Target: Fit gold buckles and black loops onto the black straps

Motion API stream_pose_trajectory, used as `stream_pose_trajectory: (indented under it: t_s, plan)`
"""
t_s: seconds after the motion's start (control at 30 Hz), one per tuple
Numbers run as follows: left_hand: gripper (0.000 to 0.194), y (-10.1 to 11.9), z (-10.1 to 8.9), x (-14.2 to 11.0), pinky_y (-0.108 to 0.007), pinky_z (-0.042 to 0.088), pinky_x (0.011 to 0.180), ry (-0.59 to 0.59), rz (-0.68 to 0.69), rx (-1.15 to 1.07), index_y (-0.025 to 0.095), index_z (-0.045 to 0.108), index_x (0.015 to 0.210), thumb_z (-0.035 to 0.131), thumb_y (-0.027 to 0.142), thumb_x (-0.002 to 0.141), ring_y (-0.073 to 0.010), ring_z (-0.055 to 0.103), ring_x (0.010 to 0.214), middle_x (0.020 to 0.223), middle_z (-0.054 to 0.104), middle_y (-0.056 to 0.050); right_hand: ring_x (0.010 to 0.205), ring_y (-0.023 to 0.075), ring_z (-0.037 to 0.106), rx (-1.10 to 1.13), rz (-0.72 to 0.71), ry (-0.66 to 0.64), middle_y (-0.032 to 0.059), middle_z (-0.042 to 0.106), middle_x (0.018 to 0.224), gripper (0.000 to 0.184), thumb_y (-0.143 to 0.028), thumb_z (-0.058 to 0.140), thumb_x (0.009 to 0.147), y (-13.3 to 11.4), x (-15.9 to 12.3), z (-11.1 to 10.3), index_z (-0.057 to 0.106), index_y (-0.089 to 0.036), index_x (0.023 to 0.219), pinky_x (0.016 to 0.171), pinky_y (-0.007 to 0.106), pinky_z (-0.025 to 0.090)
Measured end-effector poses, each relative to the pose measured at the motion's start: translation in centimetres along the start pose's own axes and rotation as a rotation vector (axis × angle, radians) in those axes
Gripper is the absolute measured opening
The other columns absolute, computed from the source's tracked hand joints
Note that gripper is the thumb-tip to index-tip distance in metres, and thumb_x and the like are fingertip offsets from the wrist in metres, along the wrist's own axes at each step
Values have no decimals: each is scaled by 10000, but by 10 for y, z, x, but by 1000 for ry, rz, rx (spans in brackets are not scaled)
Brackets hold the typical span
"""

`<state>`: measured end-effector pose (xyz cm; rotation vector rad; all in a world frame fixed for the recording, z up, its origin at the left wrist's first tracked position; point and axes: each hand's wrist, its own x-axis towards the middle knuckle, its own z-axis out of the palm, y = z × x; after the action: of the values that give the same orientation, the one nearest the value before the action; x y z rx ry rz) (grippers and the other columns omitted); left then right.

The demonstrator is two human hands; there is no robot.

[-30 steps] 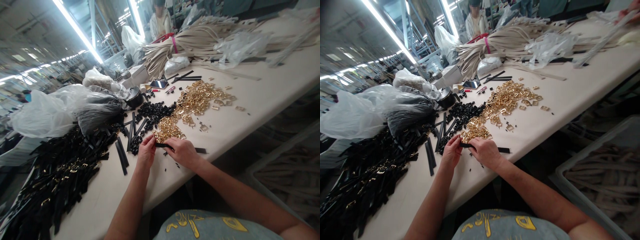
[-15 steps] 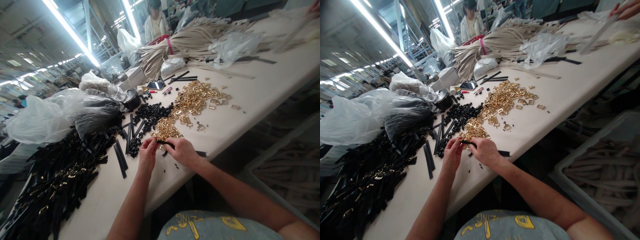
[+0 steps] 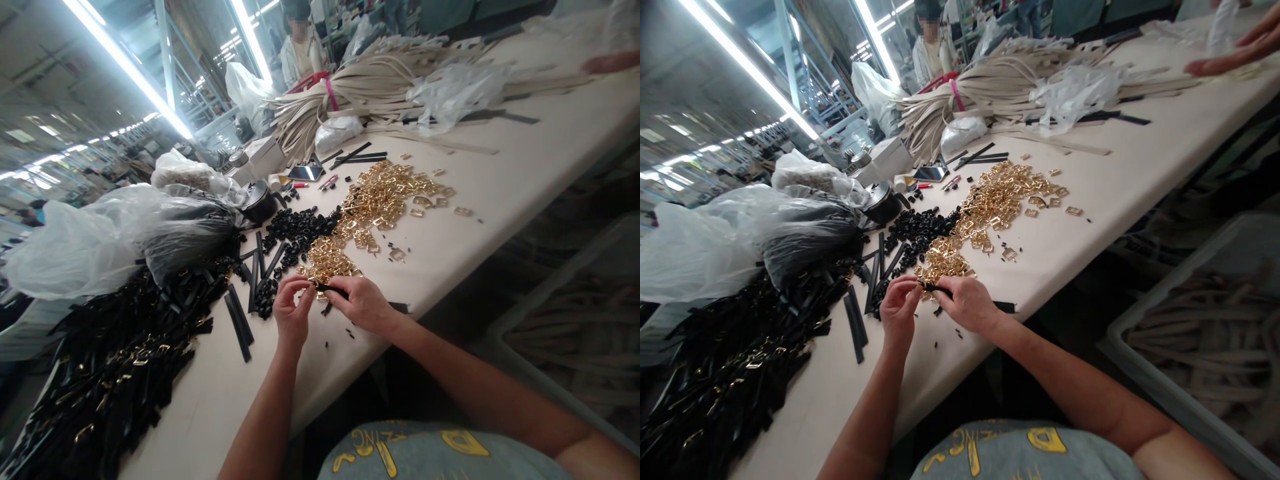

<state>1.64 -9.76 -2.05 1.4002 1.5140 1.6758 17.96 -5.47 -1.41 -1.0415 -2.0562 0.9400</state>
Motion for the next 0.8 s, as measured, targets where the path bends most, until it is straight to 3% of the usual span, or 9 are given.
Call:
stream_pose_trajectory:
  t_s: [0.37, 0.6, 0.67, 0.8]
  plan:
    - [73, -1, -2, 2, -356, 420, 996, 63, 17, 29, 221, 720, 774, 750, 286, 758, -210, 563, 1024, 1015, 616, -59, 643, 141, 593, -5, 2, -10, 12, 681, 728, 147, -268, 564, 890, -2, 0, -2, 678, -198, 831, 607, 233, 377]
    - [196, -16, -1, 8, -268, 485, 797, -3, -453, -410, 175, 695, 714, 809, 327, 668, -137, 604, 822, 965, 664, -36, 709, 156, 617, -73, -13, -36, 24, 701, 794, 141, -271, 562, 902, 3, 0, 2, 674, -195, 861, 640, 245, 380]
    - [178, -15, -1, 8, -267, 483, 815, 2, -428, -354, 172, 702, 721, 797, 319, 686, -143, 607, 854, 984, 664, -43, 703, 159, 613, -95, -7, -30, 29, 702, 793, 142, -274, 565, 902, 5, 0, 4, 675, -194, 862, 637, 249, 376]
    - [123, -7, -3, 7, -314, 449, 941, 39, -147, -25, 188, 722, 711, 786, 294, 707, -189, 594, 967, 950, 651, -57, 688, 156, 600, -111, 1, -19, 26, 688, 760, 134, -270, 575, 894, 7, 0, 5, 668, -194, 835, 624, 249, 363]
